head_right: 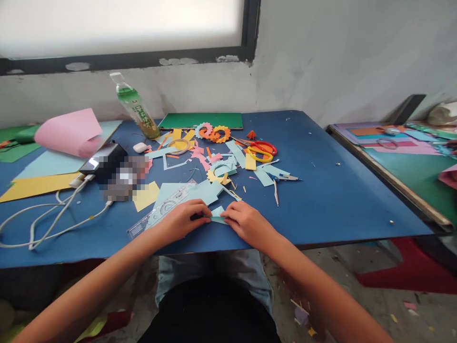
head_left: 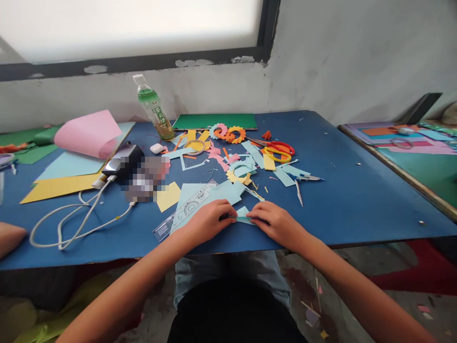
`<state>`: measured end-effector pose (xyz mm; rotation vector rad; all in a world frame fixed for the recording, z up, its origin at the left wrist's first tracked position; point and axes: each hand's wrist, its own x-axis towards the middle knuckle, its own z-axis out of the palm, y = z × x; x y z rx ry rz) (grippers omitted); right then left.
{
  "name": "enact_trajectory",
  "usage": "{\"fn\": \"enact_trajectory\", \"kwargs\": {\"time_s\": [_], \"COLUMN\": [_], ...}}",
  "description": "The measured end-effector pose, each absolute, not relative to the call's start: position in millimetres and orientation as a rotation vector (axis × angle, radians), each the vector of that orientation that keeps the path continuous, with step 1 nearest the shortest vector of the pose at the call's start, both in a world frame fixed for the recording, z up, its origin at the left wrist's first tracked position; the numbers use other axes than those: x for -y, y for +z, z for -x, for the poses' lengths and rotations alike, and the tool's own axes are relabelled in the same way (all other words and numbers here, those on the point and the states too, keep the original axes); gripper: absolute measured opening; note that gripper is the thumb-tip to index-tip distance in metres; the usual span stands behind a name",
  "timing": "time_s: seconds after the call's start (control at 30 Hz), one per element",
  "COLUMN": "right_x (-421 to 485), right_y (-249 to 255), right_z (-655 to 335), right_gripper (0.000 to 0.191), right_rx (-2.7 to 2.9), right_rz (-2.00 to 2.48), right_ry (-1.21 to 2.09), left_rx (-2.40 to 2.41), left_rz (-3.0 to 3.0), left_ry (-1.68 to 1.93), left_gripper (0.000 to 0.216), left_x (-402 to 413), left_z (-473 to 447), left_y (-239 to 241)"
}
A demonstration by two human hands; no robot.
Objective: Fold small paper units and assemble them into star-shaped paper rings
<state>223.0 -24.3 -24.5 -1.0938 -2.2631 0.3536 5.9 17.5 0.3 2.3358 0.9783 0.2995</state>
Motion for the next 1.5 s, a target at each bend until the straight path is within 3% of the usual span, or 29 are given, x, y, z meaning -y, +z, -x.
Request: {"fn": "enact_trajectory", "kwargs": {"time_s": [0.2, 0.3, 0.4, 0.57, 0.7, 1.17, 1.5], "right_x": [39, 34, 27, 21, 25, 4, 0], "right_y": [-24, -22, -17, -16, -18, -13, -20], "right_z": [-226, -223, -222, -227, -234, -222, -214], "right_gripper": [0.018, 0.026, 0.006, 0.026, 0.027, 0.016, 0.016], "right_rx": [2.261, 2.237, 2.319, 2.525, 2.547, 2.546, 2.635], "right_rz": [1.155, 1.315, 1.251, 0.943, 0.912, 1.145, 1.199], "right_ry": [0.264, 0.331, 0.35, 0.116, 0.129, 0.446, 0.334], "left_rx": [-0.996, -0.974, -0.939, -0.657, -0.495, -0.762, -0.977], "left_rz": [-2.496, -2.516, -2.689, -3.015, -2.954, -2.484, -2.354], "left_ry": [0.344, 0.254, 0.214, 0.242, 0.226, 0.257, 0.315], "left_gripper": [0.026, 0.02, 0.014, 0.024, 0.027, 0.016, 0.014], "left_x": [-10, -14, -15, -9, -9, -28, -25], "left_z": [-2, -3, -2, 7, 11, 0, -10], "left_y": [-1, 1, 1, -5, -6, -4, -7]}}
